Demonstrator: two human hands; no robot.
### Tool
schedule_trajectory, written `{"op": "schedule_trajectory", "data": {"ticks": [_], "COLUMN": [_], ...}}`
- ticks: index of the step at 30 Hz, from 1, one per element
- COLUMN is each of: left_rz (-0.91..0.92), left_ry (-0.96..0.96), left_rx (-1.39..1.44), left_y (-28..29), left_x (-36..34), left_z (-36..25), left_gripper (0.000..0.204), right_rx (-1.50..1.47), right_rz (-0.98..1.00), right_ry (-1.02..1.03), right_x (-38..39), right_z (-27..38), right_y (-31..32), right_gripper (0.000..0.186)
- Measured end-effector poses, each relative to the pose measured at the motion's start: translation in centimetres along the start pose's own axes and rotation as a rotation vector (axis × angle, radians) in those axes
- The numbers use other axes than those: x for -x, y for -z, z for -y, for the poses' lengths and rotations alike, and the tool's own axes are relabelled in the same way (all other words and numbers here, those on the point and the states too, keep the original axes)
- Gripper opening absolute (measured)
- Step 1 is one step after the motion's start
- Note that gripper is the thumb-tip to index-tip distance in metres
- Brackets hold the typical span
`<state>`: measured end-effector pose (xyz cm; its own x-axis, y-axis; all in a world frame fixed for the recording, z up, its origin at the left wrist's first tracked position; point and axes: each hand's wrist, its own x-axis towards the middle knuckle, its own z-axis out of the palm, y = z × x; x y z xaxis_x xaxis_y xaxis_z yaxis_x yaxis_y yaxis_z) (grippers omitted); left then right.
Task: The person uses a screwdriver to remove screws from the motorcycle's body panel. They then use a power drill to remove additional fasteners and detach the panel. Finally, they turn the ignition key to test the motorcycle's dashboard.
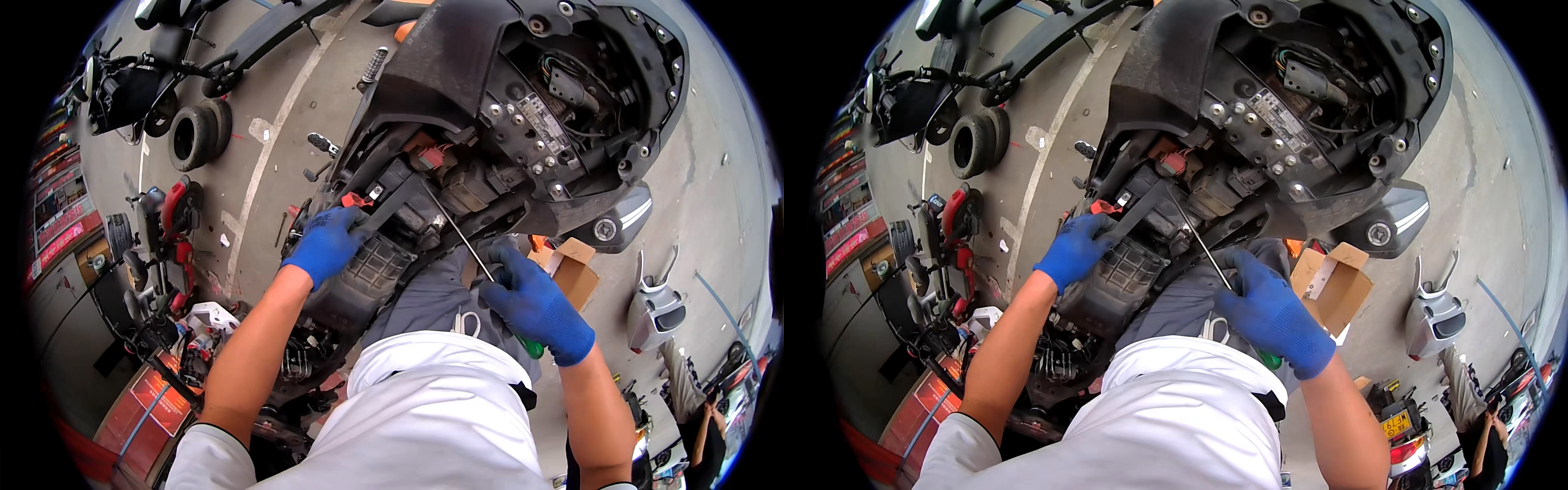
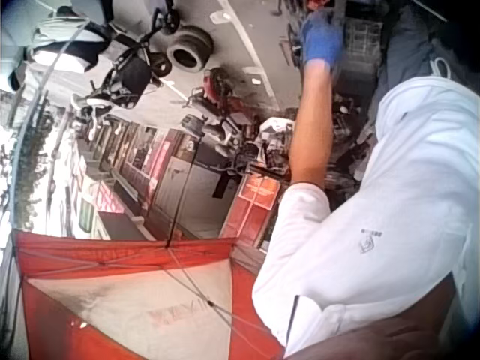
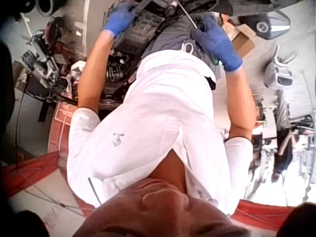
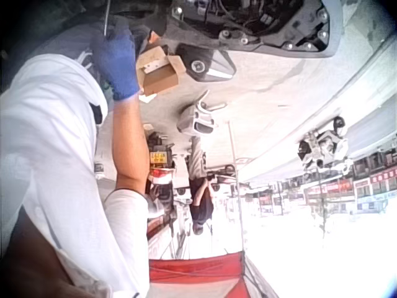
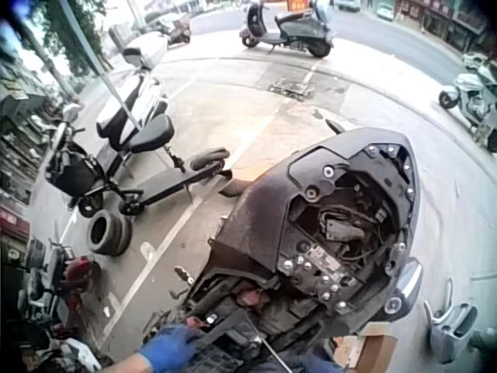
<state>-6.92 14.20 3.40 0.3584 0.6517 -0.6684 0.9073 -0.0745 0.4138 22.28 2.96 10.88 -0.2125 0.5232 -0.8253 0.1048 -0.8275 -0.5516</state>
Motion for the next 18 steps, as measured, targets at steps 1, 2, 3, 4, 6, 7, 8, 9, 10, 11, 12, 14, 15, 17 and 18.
{"op": "schedule_trajectory", "data": {"ticks": [1, 2, 3, 4, 6, 7, 8, 9, 10, 11, 12, 14, 15, 17, 18], "left_rz": [0.002, -0.017, -0.037, -0.063, -0.206, -0.241, -0.275, -0.327, -0.378, -0.36, -0.39, -0.44, -0.475, -0.662, -0.753], "left_ry": [0.002, -0.009, -0.016, -0.022, -0.121, -0.124, -0.124, -0.138, -0.143, -0.101, -0.08, -0.041, -0.018, 0.034, 0.058], "left_rx": [0.039, 0.013, -0.013, -0.039, -0.14, -0.17, -0.202, -0.198, -0.195, -0.184, -0.16, -0.114, -0.109, -0.022, 0.017], "left_y": [0.1, 0.1, 0.1, 0.3, -0.9, -1.2, -1.4, -1.9, -2.5, -2.7, -2.9, -3.6, -4.2, -5.1, -5.5], "left_x": [0.1, 0.3, 0.5, 0.8, 1.9, 2.5, 3.0, 3.6, 4.2, 4.5, 4.5, 4.6, 4.7, 5.3, 5.6], "left_z": [0.0, -0.2, -0.4, -0.5, 0.3, -0.6, -1.3, -1.7, -2.1, -2.4, -2.5, -2.3, -2.0, -1.8, -1.9], "left_gripper": [0.027, 0.026, 0.025, 0.025, 0.02, 0.02, 0.02, 0.019, 0.018, 0.019, 0.019, 0.02, 0.023, 0.025, 0.026], "right_rx": [0.046, 0.155, 0.268, 0.383, 0.523, 0.45, 0.377, 0.371, 0.366, 0.396, 0.442, 0.522, 0.555, 0.72, 0.799], "right_rz": [-0.032, -0.008, 0.018, 0.044, -0.043, -0.081, -0.116, -0.129, -0.132, -0.082, -0.044, 0.034, 0.072, 0.12, 0.139], "right_ry": [0.065, 0.066, 0.068, 0.073, 0.238, 0.259, 0.278, 0.303, 0.326, 0.354, 0.404, 0.498, 0.462, 0.409, 0.382], "right_x": [0.3, 0.6, 0.9, 1.0, -0.1, -1.3, -2.7, -4.3, -6.2, -8.4, -10.6, -14.2, -14.8, -15.1, -15.4], "right_z": [-0.4, -0.4, -0.2, 0.2, 1.0, 1.8, 2.7, 3.7, 4.3, 4.2, 3.1, 1.9, 2.2, 4.4, 5.1], "right_y": [0.0, 0.1, 0.2, 0.2, -1.2, -2.3, -3.6, -4.8, -5.9, -6.6, -7.0, -7.7, -7.9, -8.6, -8.9], "right_gripper": [0.028, 0.025, 0.022, 0.019, 0.013, 0.016, 0.02, 0.025, 0.029, 0.034, 0.034, 0.034, 0.031, 0.029, 0.028]}}
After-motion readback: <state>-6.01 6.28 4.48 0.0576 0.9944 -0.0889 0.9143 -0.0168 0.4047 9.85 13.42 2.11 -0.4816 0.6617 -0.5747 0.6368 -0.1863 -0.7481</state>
